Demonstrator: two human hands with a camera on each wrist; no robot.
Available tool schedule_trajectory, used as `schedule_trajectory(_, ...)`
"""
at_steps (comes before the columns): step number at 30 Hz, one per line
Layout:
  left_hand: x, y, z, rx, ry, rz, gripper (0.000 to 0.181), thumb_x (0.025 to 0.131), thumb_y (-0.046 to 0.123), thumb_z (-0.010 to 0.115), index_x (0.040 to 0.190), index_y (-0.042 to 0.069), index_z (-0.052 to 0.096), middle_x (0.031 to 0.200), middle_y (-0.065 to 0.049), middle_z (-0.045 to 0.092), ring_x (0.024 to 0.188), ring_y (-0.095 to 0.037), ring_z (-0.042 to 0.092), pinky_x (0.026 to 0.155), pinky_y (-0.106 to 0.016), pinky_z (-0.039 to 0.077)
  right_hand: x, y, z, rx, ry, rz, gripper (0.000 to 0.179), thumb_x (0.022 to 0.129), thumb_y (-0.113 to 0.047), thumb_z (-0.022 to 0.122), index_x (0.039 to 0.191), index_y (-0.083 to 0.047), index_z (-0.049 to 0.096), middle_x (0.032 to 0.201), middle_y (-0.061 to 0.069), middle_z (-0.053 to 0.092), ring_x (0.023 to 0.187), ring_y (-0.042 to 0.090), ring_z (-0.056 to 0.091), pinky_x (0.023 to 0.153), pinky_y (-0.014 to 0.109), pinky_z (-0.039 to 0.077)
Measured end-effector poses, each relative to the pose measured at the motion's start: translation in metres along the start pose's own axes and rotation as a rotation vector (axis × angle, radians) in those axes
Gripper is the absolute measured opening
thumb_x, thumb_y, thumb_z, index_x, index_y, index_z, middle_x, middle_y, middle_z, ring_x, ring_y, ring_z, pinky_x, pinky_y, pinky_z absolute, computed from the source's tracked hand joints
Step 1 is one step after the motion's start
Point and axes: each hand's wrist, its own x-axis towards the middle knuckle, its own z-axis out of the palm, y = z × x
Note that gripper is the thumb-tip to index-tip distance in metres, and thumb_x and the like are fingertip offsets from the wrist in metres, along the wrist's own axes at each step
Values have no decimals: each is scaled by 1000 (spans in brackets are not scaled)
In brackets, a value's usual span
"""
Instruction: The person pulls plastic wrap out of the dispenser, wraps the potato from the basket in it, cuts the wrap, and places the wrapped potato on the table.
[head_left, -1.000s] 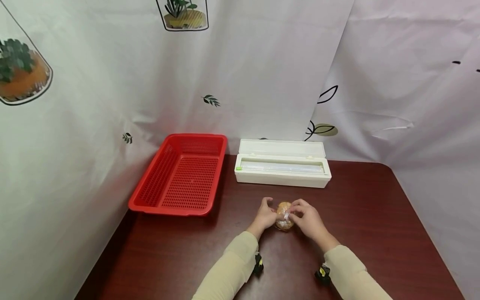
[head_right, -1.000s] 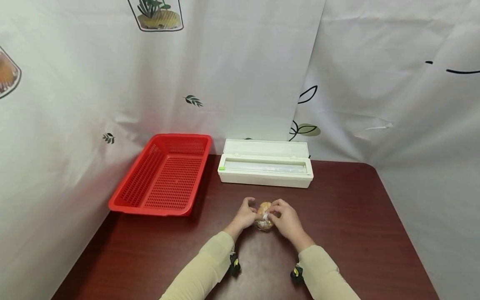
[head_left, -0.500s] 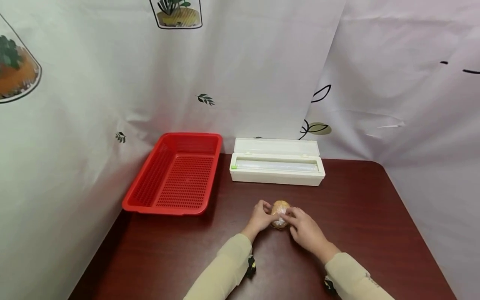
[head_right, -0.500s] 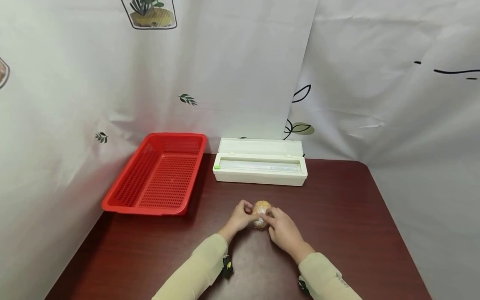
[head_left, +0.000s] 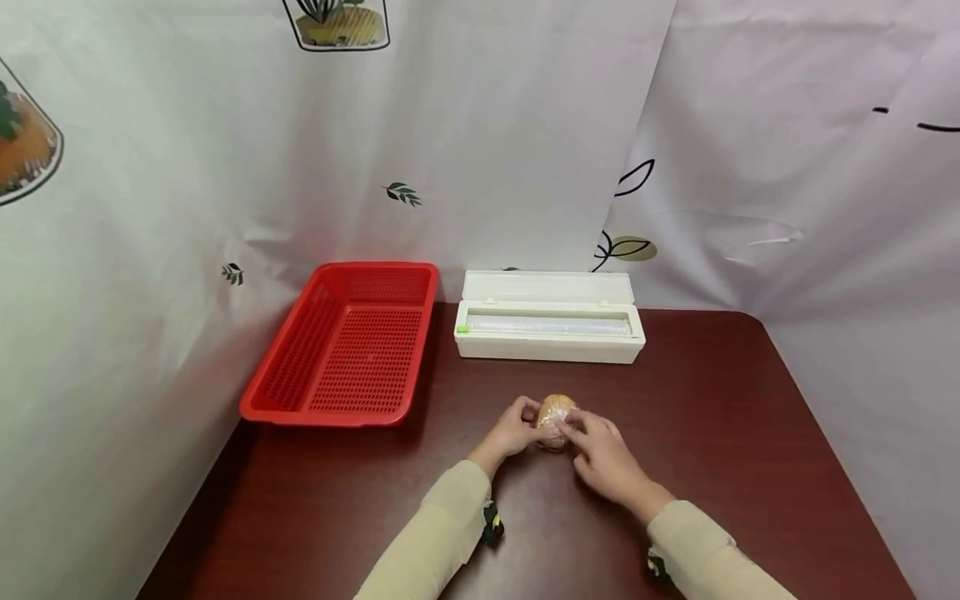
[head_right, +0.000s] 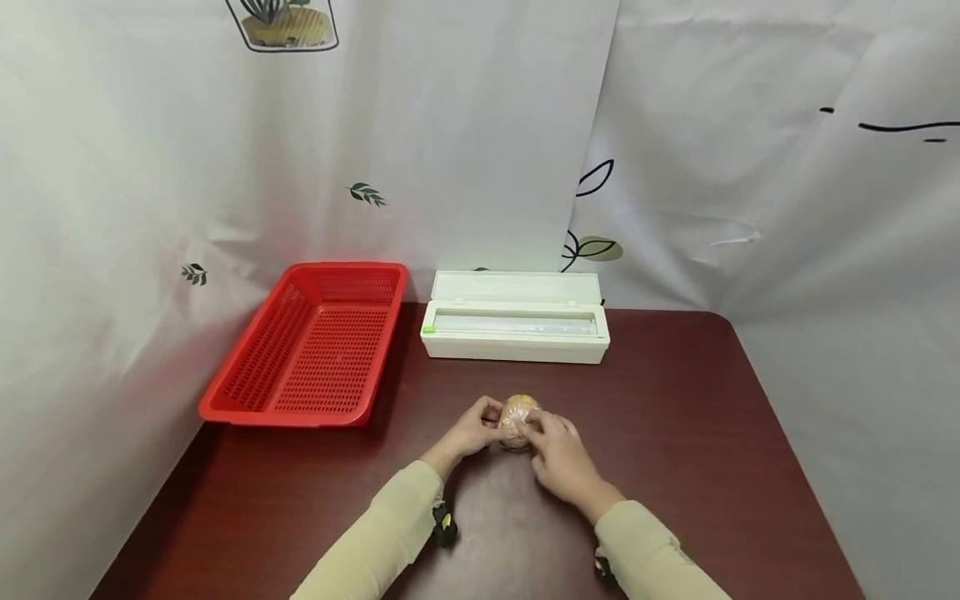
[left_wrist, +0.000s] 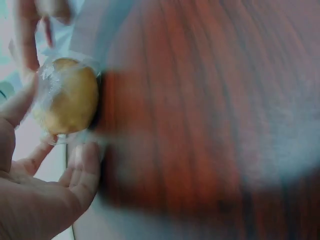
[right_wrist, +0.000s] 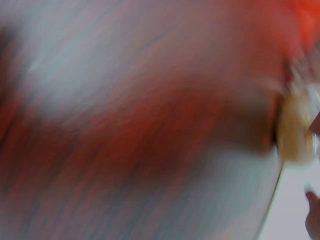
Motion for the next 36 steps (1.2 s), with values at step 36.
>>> schedule_trajectory(36,26,-7,-7,-152,185,-93,61,78,9,69,122,6,28,101,-18,55,72,-24,55,63,-37,48,49,18,13,737,-16,963,48,87,-32,64,121,0,53,103,16,56,83,24,54,65,31,44)
